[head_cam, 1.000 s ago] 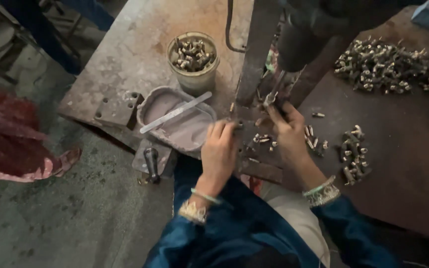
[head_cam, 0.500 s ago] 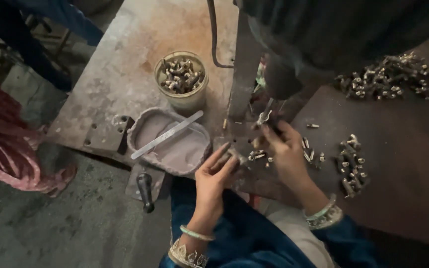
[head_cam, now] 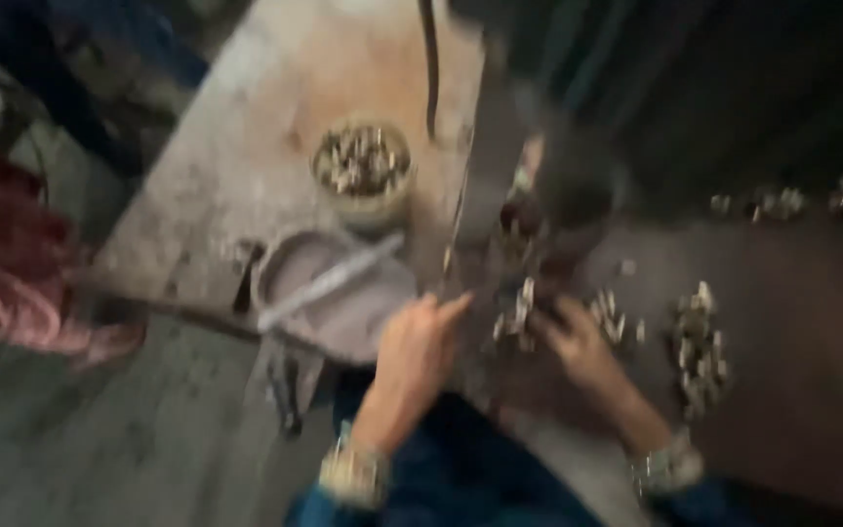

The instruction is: The person sits at a bench drill press and processes small brass fittings one at a time, placing each part under the drill bit, operating the press, then setting the finished piece aside and picking the next one. They occasionally dip parts in a tray and refill a container with completed pieces.

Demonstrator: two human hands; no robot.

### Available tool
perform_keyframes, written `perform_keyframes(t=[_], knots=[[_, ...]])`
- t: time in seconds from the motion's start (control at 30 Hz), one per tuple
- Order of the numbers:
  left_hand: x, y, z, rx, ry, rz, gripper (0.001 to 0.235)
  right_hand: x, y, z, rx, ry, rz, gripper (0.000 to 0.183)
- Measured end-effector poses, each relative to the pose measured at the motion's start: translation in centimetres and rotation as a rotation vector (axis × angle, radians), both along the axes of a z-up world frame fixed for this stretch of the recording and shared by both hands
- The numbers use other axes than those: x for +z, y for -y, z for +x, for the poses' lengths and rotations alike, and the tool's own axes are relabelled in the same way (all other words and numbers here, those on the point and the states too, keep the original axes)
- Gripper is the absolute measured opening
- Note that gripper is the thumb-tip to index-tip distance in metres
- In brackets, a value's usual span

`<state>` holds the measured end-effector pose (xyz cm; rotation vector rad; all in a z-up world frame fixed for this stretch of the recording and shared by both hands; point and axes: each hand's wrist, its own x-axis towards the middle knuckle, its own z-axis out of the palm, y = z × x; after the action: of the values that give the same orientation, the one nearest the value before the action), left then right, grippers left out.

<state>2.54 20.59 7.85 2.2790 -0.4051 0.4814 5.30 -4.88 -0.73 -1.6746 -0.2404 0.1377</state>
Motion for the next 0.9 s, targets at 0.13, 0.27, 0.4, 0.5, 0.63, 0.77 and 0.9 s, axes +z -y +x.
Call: perform_keyframes(t=[0.13,0.27,0.4,0.5,0.63,0.77,0.9], knots=[[3.0,-0.4,0.2,0.112,-0.018,-0.04,0.041,1.8,-0.6,1.2,0.021,-0.095,0.169,0.022],[2.8,-1.0,-0.4,0.183,0.034,-0.069,0.038,5.0,-2.1,-1.6,-0.211,-0.223,0.153,0.023],[1.6,1.2,0.7,0.153,0.005,0.02,0.036,4.2,-1.4,-2.8,-0.34,-0.228,0.18,0.024],[0.6,4.1,2.8,0.06,-0.025,0.21,0.023,4.3,-1.0,-3.7,-0.385,-0.162,0.28,0.024],[-1.6,6.8,5.7,0.039,-0.155,0.458,0.013,2.3,0.9,-5.0,-0.388,-0.172,0.212,0.023],[2.0,5.4,5.0,0.033,-0.228,0.251,0.017,3.6,0.8,-6.0,-0.412,-0.21,0.137,0.023],[-2.0,4.9,2.0,-0.041,-0.444,-0.414,0.022,7.8,-1.3,-7.8,-0.345,0.072,-0.117,0.03]])
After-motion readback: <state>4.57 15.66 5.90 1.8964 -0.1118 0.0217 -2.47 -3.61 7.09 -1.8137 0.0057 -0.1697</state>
